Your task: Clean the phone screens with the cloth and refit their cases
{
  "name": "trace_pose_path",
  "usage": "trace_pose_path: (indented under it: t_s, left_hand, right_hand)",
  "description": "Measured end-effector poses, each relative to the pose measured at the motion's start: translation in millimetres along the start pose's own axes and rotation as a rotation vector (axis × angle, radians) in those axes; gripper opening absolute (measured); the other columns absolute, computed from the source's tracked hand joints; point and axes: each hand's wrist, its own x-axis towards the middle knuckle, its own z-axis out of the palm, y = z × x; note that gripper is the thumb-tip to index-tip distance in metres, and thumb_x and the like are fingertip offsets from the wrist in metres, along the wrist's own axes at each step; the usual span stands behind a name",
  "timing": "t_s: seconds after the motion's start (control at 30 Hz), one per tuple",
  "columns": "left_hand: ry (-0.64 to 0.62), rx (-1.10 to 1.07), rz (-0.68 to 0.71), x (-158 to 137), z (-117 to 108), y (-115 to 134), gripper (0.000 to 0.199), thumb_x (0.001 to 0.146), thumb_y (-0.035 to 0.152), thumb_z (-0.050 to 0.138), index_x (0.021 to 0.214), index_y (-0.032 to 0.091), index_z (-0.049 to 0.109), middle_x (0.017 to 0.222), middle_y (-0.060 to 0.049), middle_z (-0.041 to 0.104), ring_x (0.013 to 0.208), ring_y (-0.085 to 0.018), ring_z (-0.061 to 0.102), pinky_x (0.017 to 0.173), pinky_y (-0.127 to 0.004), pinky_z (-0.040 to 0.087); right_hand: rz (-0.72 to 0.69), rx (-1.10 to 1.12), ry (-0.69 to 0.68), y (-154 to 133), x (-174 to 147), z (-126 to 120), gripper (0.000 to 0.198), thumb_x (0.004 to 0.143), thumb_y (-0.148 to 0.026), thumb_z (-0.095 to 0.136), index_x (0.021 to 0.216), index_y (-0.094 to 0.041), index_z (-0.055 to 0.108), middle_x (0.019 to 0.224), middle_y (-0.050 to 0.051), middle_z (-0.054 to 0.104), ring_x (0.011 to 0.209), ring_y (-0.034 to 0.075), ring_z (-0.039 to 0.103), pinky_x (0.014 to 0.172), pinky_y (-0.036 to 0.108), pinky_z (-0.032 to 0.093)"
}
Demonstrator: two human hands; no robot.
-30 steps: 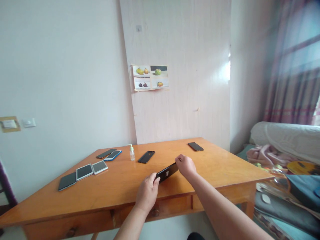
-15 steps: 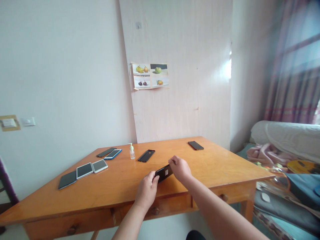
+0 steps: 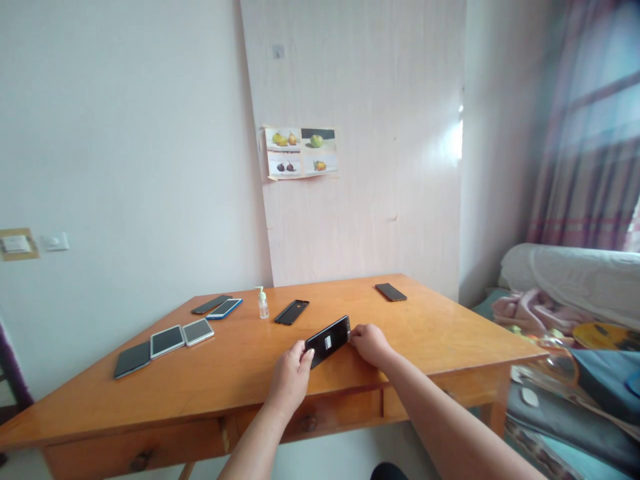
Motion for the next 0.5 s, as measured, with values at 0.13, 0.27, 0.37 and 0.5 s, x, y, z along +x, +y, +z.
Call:
trace_pose_path:
  t_s: [0.13, 0.27, 0.37, 0.5]
  left_hand:
    - [0.004, 0.023, 0.002, 0, 0, 0, 0.022, 0.092, 0.036, 0.044, 0.076, 0.021, 0.048, 0.069, 0.001, 0.057, 0.064, -0.015, 0.053, 0.059, -0.023, 0.032]
    - [-0.007, 0.036, -0.003, 0, -1, 1, 0.021, 0.092, 0.034, 0.045, 0.078, 0.020, 0.051, 0.071, 0.000, 0.059, 0.065, -0.015, 0.055, 0.060, -0.023, 0.033]
    - [-0.006, 0.040, -0.006, -1, -1, 1, 0.019, 0.092, 0.033, 0.045, 0.080, 0.020, 0.053, 0.072, -0.001, 0.061, 0.066, -0.015, 0.055, 0.060, -0.024, 0.033]
    - [-0.002, 0.035, 0.001, -3, -1, 4, 0.020, 0.093, 0.033, 0.044, 0.082, 0.020, 0.053, 0.075, -0.001, 0.062, 0.067, -0.015, 0.056, 0.060, -0.023, 0.033]
  right_hand:
    - [0.010, 0.013, 0.058, -4, 11, -5, 0.022, 0.081, -0.024, 0.052, 0.075, -0.018, 0.073, 0.070, 0.004, 0.069, 0.070, 0.017, 0.060, 0.060, 0.023, 0.038]
    - [0.016, 0.043, 0.050, -4, 14, -3, 0.025, 0.083, -0.024, 0.049, 0.085, -0.019, 0.074, 0.076, 0.002, 0.071, 0.070, 0.015, 0.061, 0.059, 0.022, 0.039]
    - [0.021, 0.014, 0.011, 1, 8, 0, 0.016, 0.075, -0.016, 0.057, 0.071, -0.019, 0.072, 0.066, 0.002, 0.068, 0.067, 0.016, 0.061, 0.058, 0.022, 0.038]
    - [0.007, -0.030, 0.064, 0, 4, -4, 0.021, 0.082, -0.020, 0.052, 0.075, -0.019, 0.073, 0.073, 0.005, 0.069, 0.072, 0.017, 0.060, 0.064, 0.024, 0.039]
